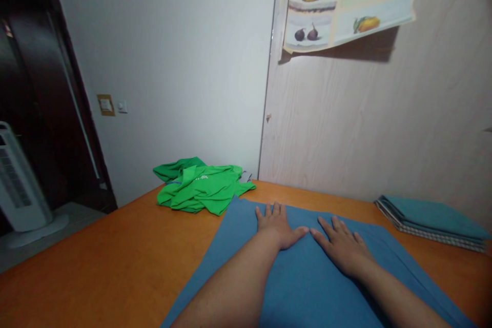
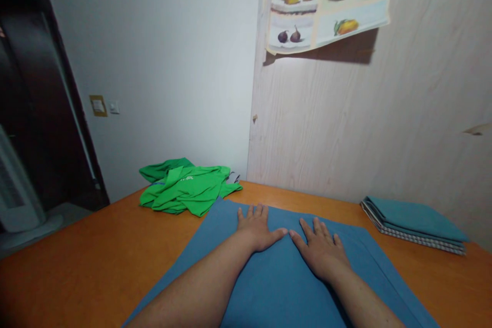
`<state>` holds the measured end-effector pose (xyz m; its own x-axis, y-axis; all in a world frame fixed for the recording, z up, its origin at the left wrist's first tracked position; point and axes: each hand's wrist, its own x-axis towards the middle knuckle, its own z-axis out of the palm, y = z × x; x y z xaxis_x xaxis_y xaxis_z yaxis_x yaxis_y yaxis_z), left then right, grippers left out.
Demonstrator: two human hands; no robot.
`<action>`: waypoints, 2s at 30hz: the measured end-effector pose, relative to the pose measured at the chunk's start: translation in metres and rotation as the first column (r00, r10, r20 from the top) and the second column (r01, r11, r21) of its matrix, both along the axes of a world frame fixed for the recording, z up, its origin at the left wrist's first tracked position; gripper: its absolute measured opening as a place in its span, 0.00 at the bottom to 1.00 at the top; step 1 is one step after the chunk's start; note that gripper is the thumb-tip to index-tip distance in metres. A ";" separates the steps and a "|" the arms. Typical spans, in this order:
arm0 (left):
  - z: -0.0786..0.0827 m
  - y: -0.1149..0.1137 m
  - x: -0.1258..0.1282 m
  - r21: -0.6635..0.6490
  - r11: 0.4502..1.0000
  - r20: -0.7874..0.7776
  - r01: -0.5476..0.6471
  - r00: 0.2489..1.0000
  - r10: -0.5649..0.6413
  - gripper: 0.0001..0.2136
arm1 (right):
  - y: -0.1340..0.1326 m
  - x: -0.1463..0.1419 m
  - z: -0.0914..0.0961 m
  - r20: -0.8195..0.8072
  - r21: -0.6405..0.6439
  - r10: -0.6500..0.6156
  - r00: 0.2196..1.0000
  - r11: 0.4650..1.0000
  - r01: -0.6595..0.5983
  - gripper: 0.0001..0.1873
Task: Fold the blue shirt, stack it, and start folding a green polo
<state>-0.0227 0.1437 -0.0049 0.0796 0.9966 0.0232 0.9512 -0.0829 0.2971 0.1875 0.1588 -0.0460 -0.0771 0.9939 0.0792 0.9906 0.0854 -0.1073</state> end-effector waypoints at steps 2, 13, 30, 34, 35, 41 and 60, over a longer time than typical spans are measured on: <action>-0.002 0.001 0.000 0.014 1.000 -0.004 -0.009 1.000 0.009 0.53 | -0.001 -0.001 0.003 -0.014 -0.009 -0.012 1.000 1.000 0.012 0.43; -0.006 0.010 -0.003 0.071 0.997 -0.064 -0.023 0.998 0.027 0.52 | -0.011 0.009 0.031 -0.171 -0.102 0.036 0.985 0.993 -0.054 0.44; 0.019 -0.071 0.081 0.337 0.772 -0.051 0.539 0.829 -0.556 0.15 | -0.163 0.172 0.068 -0.331 -0.064 -0.251 0.909 0.968 0.244 0.15; 0.020 -0.116 0.125 0.300 0.658 0.067 0.691 0.672 -0.737 0.14 | -0.189 0.174 0.061 -0.311 -0.062 -0.293 0.904 0.956 0.288 0.16; 0.020 -0.126 0.134 0.304 0.627 0.078 0.717 0.638 -0.767 0.14 | -0.194 0.173 0.060 -0.296 -0.051 -0.309 0.904 0.950 0.308 0.16; 0.011 -0.160 0.156 0.250 0.508 0.052 0.824 0.513 -0.857 0.14 | -0.225 0.168 0.056 -0.221 -0.056 -0.359 0.907 0.933 0.356 0.18; 0.012 -0.174 0.172 0.198 0.709 -0.009 0.677 0.725 -0.689 0.29 | -0.217 0.169 0.037 -0.528 -0.007 -0.327 0.784 0.925 0.381 0.05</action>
<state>0.1494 -0.0303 0.0071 0.7290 0.6485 0.2190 0.5949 -0.7585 0.2660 0.3561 -0.0583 -0.0087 0.3565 0.9288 0.1009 0.7566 -0.2236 -0.6145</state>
